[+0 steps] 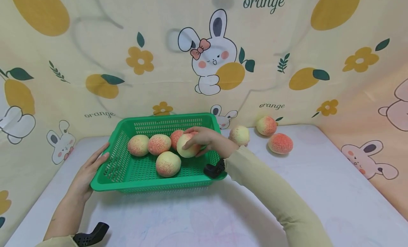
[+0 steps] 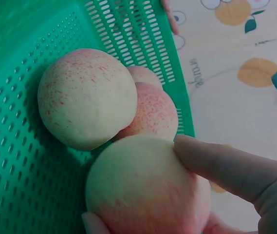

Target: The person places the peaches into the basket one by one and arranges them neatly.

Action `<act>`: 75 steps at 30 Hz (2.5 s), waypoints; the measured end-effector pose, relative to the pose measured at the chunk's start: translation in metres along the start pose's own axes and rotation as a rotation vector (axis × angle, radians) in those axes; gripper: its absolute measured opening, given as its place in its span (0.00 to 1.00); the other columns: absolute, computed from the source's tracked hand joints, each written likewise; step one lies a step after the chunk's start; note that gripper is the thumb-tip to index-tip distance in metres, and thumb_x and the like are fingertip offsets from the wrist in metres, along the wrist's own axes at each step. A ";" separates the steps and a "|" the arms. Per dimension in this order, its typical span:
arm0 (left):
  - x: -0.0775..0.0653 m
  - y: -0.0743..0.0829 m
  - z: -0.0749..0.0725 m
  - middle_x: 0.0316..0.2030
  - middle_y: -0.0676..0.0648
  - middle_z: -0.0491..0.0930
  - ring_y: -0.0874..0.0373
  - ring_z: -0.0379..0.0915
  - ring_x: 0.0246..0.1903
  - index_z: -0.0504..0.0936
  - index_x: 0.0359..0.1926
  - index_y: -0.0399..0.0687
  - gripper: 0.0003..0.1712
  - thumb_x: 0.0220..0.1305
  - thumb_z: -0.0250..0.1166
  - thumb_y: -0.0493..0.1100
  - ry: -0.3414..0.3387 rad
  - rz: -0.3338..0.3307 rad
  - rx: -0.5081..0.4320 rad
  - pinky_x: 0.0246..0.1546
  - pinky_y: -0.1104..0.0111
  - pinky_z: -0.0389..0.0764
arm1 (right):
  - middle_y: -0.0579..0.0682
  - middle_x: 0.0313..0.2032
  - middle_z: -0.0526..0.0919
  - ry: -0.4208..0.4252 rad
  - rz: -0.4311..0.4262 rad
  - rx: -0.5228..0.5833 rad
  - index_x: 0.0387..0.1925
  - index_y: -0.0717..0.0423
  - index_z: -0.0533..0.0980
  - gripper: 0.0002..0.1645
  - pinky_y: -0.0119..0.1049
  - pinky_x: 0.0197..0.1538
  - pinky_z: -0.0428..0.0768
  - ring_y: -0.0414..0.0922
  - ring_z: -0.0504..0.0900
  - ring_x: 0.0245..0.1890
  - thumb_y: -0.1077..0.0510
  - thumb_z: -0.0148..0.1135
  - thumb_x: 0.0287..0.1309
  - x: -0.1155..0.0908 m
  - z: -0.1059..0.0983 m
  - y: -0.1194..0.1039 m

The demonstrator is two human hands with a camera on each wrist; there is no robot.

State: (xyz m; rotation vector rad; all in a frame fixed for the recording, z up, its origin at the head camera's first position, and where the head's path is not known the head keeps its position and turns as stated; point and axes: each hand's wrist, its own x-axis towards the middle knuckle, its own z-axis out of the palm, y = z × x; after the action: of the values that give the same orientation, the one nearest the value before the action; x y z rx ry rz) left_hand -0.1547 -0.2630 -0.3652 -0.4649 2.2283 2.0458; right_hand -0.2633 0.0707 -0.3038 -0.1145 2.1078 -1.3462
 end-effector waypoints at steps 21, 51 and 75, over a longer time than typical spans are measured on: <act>0.002 0.000 -0.001 0.76 0.53 0.39 0.60 0.55 0.62 0.53 0.73 0.75 0.36 0.67 0.54 0.63 0.004 -0.002 0.009 0.41 0.83 0.73 | 0.58 0.67 0.55 -0.080 -0.011 -0.055 0.64 0.56 0.64 0.35 0.47 0.41 0.84 0.55 0.71 0.51 0.66 0.65 0.56 -0.002 -0.003 0.003; 0.002 0.000 -0.002 0.76 0.55 0.38 0.56 0.47 0.69 0.52 0.72 0.77 0.36 0.66 0.54 0.64 0.001 -0.023 0.002 0.42 0.84 0.71 | 0.63 0.72 0.53 -0.227 -0.137 0.133 0.73 0.61 0.52 0.33 0.57 0.65 0.66 0.60 0.53 0.71 0.59 0.46 0.71 -0.027 -0.027 0.006; 0.002 0.000 -0.002 0.76 0.53 0.38 0.69 0.60 0.53 0.52 0.73 0.76 0.36 0.67 0.55 0.63 -0.008 -0.026 -0.024 0.41 0.82 0.74 | 0.56 0.59 0.74 0.097 -0.267 0.286 0.70 0.63 0.58 0.30 0.31 0.57 0.76 0.42 0.77 0.55 0.54 0.47 0.73 -0.048 -0.072 0.049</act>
State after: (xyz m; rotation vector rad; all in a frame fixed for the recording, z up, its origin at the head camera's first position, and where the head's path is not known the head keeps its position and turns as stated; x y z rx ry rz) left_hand -0.1562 -0.2656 -0.3653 -0.4843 2.1841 2.0599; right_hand -0.2516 0.1691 -0.3031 -0.2210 2.0051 -1.8299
